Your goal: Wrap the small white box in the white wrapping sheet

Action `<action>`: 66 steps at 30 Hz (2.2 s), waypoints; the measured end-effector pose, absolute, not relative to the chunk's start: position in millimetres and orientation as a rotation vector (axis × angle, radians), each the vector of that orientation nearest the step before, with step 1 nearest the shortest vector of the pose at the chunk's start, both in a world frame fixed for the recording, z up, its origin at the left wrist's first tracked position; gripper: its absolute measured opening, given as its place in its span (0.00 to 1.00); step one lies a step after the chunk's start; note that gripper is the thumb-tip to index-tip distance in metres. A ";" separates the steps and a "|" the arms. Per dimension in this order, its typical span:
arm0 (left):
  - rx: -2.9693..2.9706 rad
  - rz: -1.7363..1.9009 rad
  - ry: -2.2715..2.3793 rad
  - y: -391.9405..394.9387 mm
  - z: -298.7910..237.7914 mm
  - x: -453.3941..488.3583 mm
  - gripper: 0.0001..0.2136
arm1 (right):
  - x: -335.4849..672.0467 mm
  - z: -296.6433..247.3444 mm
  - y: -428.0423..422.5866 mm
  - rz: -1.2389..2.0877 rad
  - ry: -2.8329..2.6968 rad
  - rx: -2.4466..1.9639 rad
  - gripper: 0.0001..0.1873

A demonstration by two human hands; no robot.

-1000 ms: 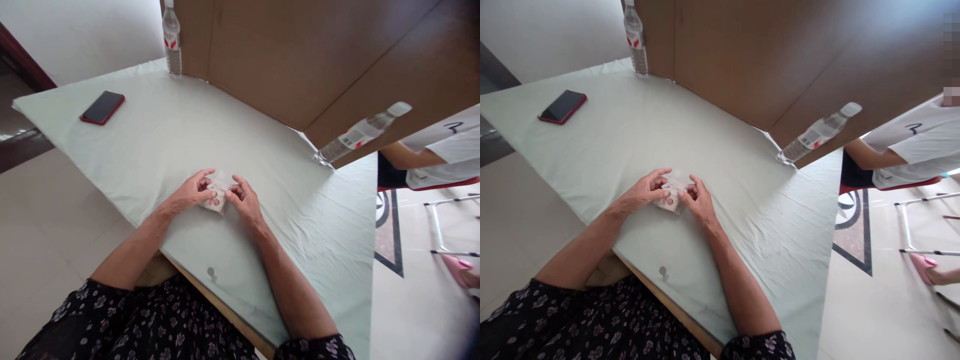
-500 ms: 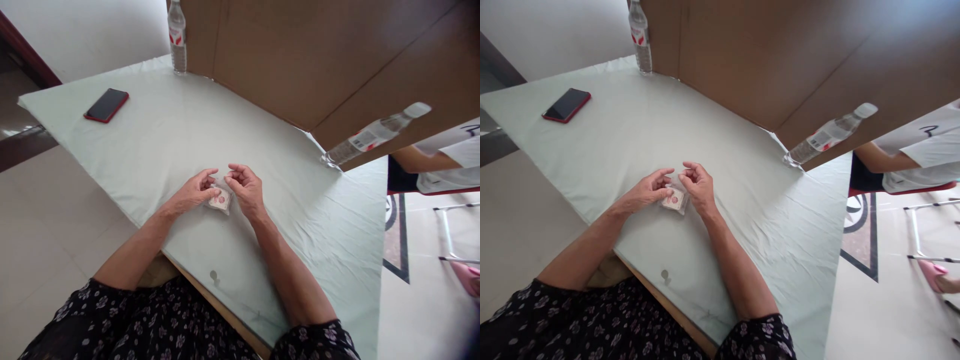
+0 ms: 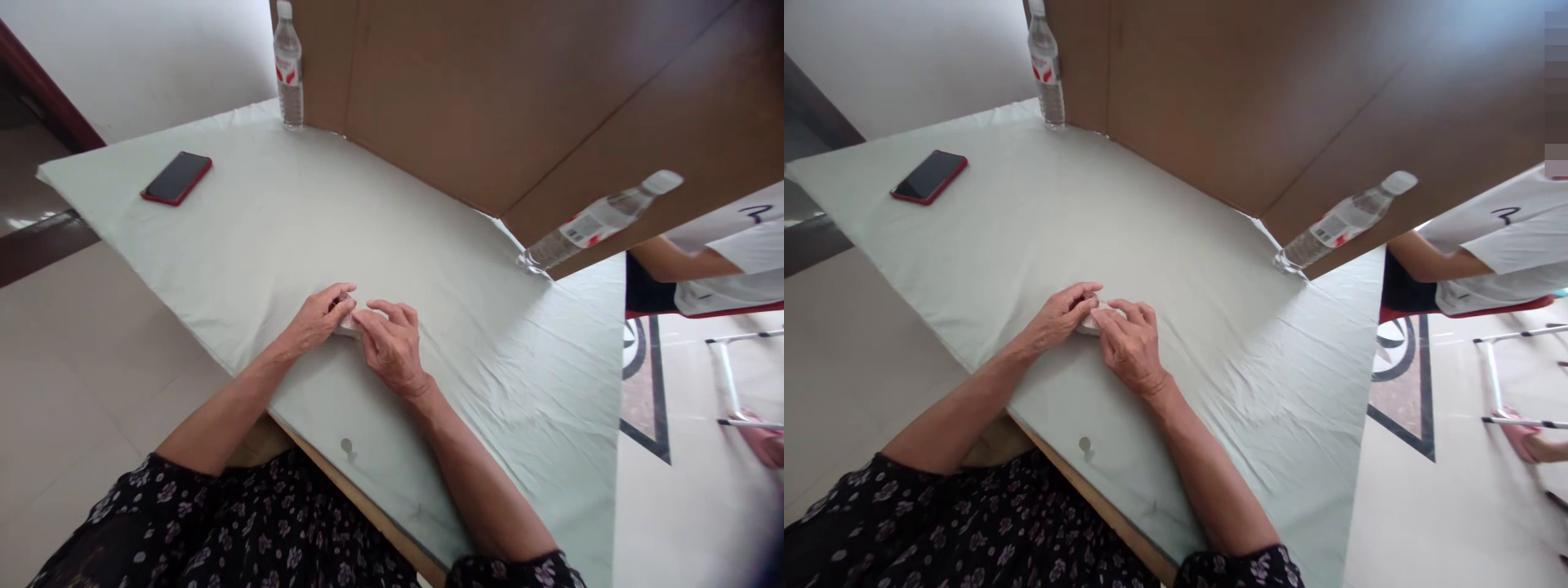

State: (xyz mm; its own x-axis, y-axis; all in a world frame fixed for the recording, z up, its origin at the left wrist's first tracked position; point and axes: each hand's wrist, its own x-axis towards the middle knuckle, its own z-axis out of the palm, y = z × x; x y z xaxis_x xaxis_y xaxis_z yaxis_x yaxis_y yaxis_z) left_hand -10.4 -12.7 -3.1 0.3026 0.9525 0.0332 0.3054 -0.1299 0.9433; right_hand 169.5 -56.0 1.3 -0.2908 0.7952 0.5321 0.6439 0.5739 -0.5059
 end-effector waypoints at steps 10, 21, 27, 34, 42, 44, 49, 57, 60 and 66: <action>1.445 1.046 1.286 -10.5 -4.8 -11.5 0.21 | 207.4 -25.5 -35.1 0.717 -1.067 -1.275 0.17; 1.399 1.059 1.327 -9.5 -0.7 -16.3 0.25 | 205.9 -30.5 -37.1 0.776 -1.126 -1.324 0.19; 1.526 0.804 1.133 -12.0 5.9 -25.5 0.41 | 201.5 -26.0 -42.4 0.853 -1.493 -1.306 0.39; 1.736 0.707 1.111 -14.2 0.3 -21.1 0.45 | 191.3 -27.7 -38.7 0.877 -1.820 -1.219 0.48; 1.852 0.823 1.101 -14.0 -9.1 -11.6 0.42 | 193.5 -26.2 -39.2 0.625 -1.872 -1.265 0.40; 1.864 0.792 1.126 -13.8 -10.1 -13.2 0.43 | 196.2 -26.3 -39.9 0.671 -1.854 -1.288 0.41; 1.805 0.788 1.211 -15.4 -5.6 -18.7 0.42 | 201.3 -21.7 -44.1 0.676 -1.748 -1.298 0.34; 1.816 0.801 1.216 -14.2 -7.5 -13.3 0.38 | 193.0 -10.2 -30.2 0.502 -1.815 -1.272 0.13; 1.823 0.801 1.236 -13.4 -8.5 -11.9 0.38 | 189.0 -4.6 -19.9 0.436 -1.902 -1.296 0.08; 1.761 0.852 1.186 -18.0 -4.5 -8.7 0.39 | 181.7 2.0 -12.0 0.298 -1.914 -1.316 0.09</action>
State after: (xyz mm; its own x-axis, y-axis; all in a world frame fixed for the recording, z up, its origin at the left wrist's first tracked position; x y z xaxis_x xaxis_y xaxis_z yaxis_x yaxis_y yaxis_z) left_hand -8.7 -18.0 -4.5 0.3245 0.9421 0.0840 0.3807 -0.2114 0.9002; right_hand 181.7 -12.0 2.0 -0.1612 0.8707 0.4647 0.6880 0.4367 -0.5796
